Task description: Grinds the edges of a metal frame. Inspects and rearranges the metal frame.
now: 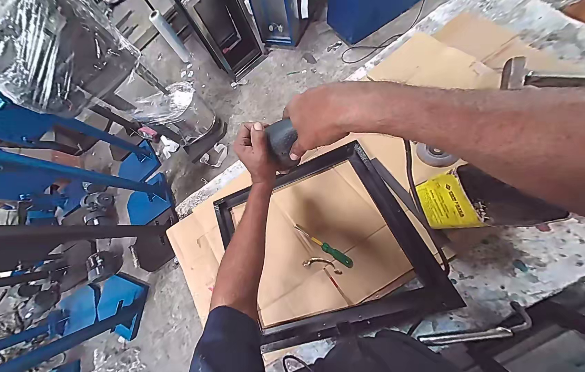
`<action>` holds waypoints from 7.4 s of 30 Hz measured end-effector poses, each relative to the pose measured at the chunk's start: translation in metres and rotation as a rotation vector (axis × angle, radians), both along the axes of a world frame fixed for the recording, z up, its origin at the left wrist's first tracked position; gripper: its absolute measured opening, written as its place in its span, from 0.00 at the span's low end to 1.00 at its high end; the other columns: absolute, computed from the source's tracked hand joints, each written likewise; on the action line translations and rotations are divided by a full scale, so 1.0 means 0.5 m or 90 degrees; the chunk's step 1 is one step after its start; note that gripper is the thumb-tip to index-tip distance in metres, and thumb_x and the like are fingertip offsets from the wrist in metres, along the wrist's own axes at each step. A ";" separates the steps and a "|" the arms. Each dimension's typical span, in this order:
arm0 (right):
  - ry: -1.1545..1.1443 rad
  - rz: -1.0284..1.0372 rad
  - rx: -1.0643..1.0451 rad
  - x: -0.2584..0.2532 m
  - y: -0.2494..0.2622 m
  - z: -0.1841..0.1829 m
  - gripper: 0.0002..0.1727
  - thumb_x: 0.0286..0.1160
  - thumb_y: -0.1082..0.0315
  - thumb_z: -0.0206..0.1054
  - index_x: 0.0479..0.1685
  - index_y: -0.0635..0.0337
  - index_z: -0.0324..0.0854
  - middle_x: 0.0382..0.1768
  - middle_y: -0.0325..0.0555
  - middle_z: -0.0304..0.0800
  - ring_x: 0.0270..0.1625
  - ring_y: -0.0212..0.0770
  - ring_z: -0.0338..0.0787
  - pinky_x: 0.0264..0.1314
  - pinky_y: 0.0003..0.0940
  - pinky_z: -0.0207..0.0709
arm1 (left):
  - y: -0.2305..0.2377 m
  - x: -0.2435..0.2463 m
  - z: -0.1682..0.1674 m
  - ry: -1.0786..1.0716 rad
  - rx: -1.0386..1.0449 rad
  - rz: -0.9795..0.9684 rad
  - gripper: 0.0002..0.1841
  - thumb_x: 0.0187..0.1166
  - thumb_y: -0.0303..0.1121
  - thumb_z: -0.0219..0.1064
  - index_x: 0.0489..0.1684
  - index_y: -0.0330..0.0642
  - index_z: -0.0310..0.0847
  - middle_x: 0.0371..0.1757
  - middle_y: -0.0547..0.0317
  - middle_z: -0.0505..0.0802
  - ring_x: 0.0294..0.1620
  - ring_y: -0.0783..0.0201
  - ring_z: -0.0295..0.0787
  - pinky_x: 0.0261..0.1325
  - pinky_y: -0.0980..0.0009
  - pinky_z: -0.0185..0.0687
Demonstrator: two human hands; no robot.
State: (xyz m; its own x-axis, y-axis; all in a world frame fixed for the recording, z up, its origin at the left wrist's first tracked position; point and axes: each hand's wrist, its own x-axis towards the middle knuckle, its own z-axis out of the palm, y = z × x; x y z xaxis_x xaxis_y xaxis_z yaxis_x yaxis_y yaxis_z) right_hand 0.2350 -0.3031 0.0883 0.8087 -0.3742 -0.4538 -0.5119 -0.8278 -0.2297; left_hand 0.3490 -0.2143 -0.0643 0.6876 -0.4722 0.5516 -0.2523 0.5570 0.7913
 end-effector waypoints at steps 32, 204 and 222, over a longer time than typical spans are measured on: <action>0.000 -0.004 0.179 -0.013 -0.029 -0.010 0.32 0.73 0.50 0.79 0.73 0.53 0.76 0.29 0.46 0.91 0.19 0.39 0.83 0.23 0.36 0.78 | 0.007 0.000 -0.016 0.019 -0.013 0.006 0.14 0.85 0.39 0.56 0.30 0.43 0.79 0.24 0.63 0.87 0.26 0.69 0.87 0.34 0.69 0.87; 0.019 -0.083 0.072 -0.276 -0.265 0.004 0.18 0.70 0.51 0.81 0.43 0.56 0.88 0.19 0.44 0.83 0.17 0.39 0.77 0.22 0.41 0.74 | -0.278 -0.253 0.003 -0.028 -0.036 -0.051 0.14 0.86 0.36 0.56 0.27 0.43 0.78 0.22 0.63 0.86 0.25 0.69 0.85 0.33 0.69 0.86; 0.006 -0.079 0.081 -0.274 -0.274 -0.014 0.21 0.69 0.51 0.82 0.51 0.55 0.87 0.20 0.45 0.82 0.17 0.40 0.77 0.22 0.42 0.74 | -0.282 -0.251 -0.010 -0.029 -0.026 -0.040 0.15 0.84 0.40 0.58 0.27 0.43 0.78 0.22 0.63 0.85 0.24 0.69 0.85 0.32 0.69 0.85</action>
